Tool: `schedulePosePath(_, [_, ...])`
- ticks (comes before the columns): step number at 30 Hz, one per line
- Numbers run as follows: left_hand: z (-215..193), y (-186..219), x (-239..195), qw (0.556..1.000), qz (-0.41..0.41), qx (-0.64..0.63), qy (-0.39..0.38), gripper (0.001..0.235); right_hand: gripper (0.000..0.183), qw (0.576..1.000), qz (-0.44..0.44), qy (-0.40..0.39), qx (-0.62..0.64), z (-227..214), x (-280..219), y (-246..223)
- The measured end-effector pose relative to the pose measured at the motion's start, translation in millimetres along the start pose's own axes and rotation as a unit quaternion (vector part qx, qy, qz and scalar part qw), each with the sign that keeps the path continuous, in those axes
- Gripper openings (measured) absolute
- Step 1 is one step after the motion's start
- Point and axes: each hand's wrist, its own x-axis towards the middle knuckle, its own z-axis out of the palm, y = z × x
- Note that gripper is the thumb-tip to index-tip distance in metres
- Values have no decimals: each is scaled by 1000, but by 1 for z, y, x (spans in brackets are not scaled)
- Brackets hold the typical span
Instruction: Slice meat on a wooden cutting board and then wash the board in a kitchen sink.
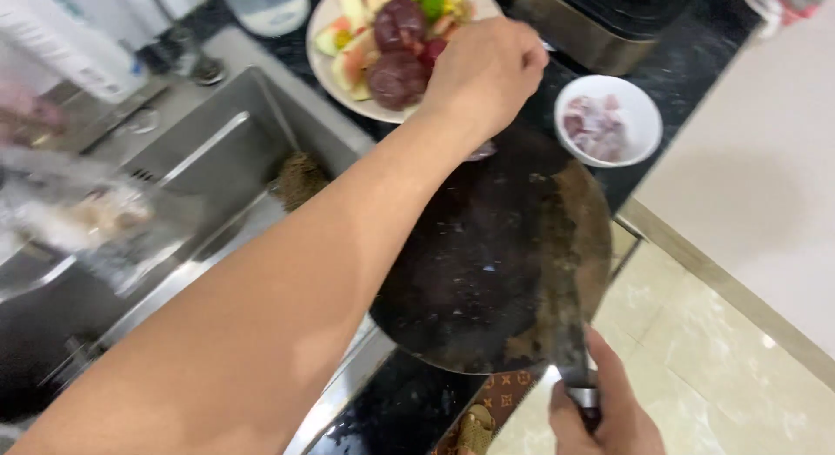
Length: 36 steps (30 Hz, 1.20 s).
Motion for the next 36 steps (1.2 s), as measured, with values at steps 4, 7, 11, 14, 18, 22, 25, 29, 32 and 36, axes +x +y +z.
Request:
schedulePosePath(4, [-45, -19, -40, 997, -77, 25, -10, 15, 67, 994, -57, 0, 91, 10, 16, 22])
schedulePosePath(7, [-63, -20, -65, 986, -101, 99, -88, 22, 74, 989, -81, -51, 112, 8, 26, 22])
schedulePosePath(11, [-58, -15, -87, 955, -137, 181, -189, 22, 73, 995, -60, -55, 66, 4, 13, 4])
schedulePosePath(14, [-44, -9, -90, 958, -137, 194, -160, 26, 75, 994, -59, -78, 43, -1, 11, 6])
schedulePosePath(18, [-23, -17, -87, 971, -141, 179, -76, 39, 67, 997, -13, -79, 7, -7, -10, -21])
schedulePosePath(22, [-44, 7, -89, 941, -233, 136, -204, 23, 64, 997, -19, -77, 2, -12, -15, -14])
schedulePosePath(25, [-31, -8, -101, 966, -214, 40, -141, 13, 65, 994, -26, -94, 51, -15, -11, 4])
schedulePosePath(29, [-48, 10, -128, 941, -257, -131, -175, 17, 69, 990, -101, -61, 82, -17, -7, 22])
schedulePosePath(32, [-45, 14, -155, 963, -203, -58, -170, 23, 76, 989, -135, -50, 24, -19, -14, 11])
schedulePosePath(36, [-44, 33, -168, 981, -137, 84, -109, 23, 77, 986, -130, -71, -81, -18, -5, 9])
